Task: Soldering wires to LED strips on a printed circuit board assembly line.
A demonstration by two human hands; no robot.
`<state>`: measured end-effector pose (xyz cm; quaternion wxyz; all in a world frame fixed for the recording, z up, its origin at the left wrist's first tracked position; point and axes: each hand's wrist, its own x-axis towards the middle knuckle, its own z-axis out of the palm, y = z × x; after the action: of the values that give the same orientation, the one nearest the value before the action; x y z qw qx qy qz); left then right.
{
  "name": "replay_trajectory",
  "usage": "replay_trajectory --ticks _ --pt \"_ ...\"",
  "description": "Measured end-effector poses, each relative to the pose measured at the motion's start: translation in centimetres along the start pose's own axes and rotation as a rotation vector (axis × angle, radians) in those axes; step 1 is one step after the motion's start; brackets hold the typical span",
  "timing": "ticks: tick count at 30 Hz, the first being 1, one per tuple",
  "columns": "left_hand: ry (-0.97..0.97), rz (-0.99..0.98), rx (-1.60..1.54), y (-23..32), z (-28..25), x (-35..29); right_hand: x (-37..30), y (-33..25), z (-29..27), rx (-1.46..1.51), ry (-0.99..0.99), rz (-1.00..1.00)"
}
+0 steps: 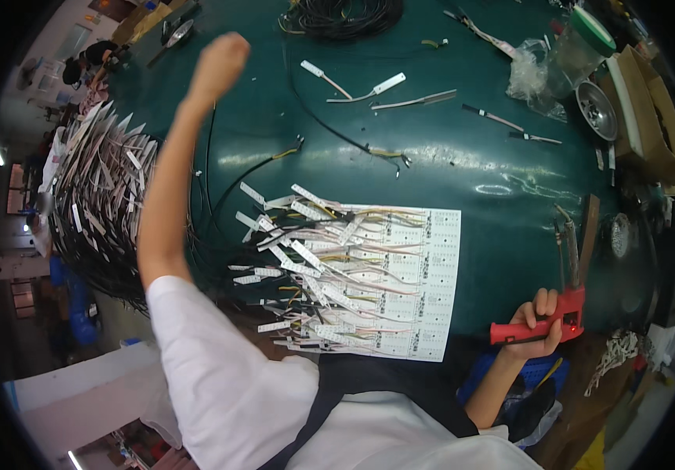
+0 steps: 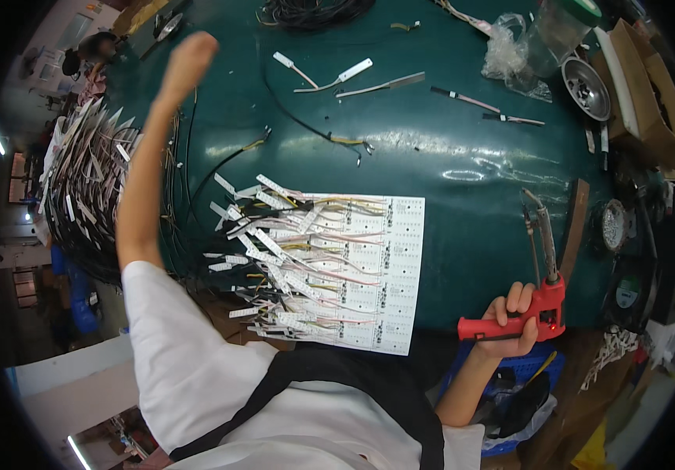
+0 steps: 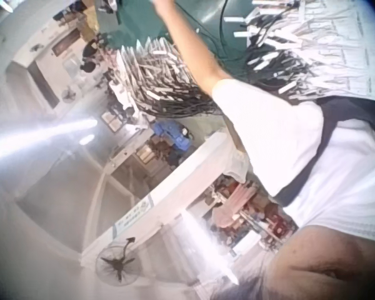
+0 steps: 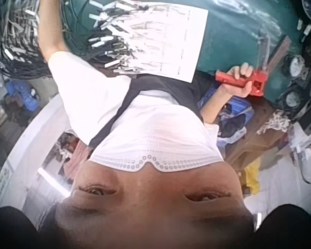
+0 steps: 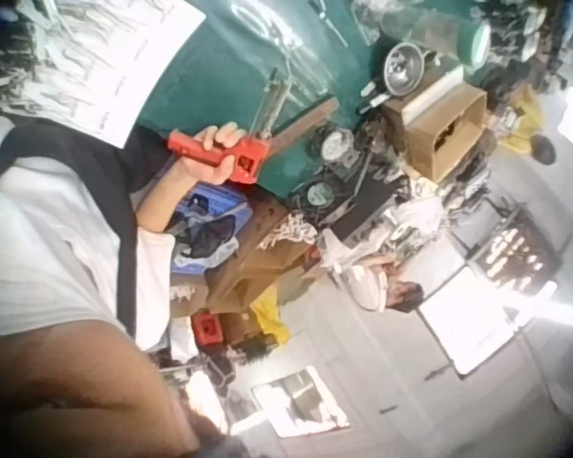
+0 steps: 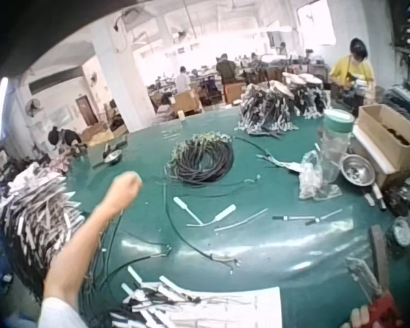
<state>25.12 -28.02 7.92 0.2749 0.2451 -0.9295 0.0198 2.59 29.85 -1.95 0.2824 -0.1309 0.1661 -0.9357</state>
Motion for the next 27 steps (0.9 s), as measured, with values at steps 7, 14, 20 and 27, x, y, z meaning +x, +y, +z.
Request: replay_trajectory --ticks 7,14,20,27 --pt "0.119 -0.384 -0.712 10.2 -20.0 0.3 0.0 -0.4 -1.0 -0.003 0.017 -0.041" --pt "-1.288 -0.207 -0.009 10.8 -16.9 -11.4 0.1 -0.2 -0.4 -0.002 -0.002 -0.011" --pt "-0.623 -0.183 -0.341 16.6 -7.5 -11.9 0.2 -0.1 -0.2 0.001 -0.03 0.038" --pt "-0.537 -0.123 -0.011 24.9 2.8 -10.1 -0.8 -0.5 -0.5 -0.121 -0.043 0.0"
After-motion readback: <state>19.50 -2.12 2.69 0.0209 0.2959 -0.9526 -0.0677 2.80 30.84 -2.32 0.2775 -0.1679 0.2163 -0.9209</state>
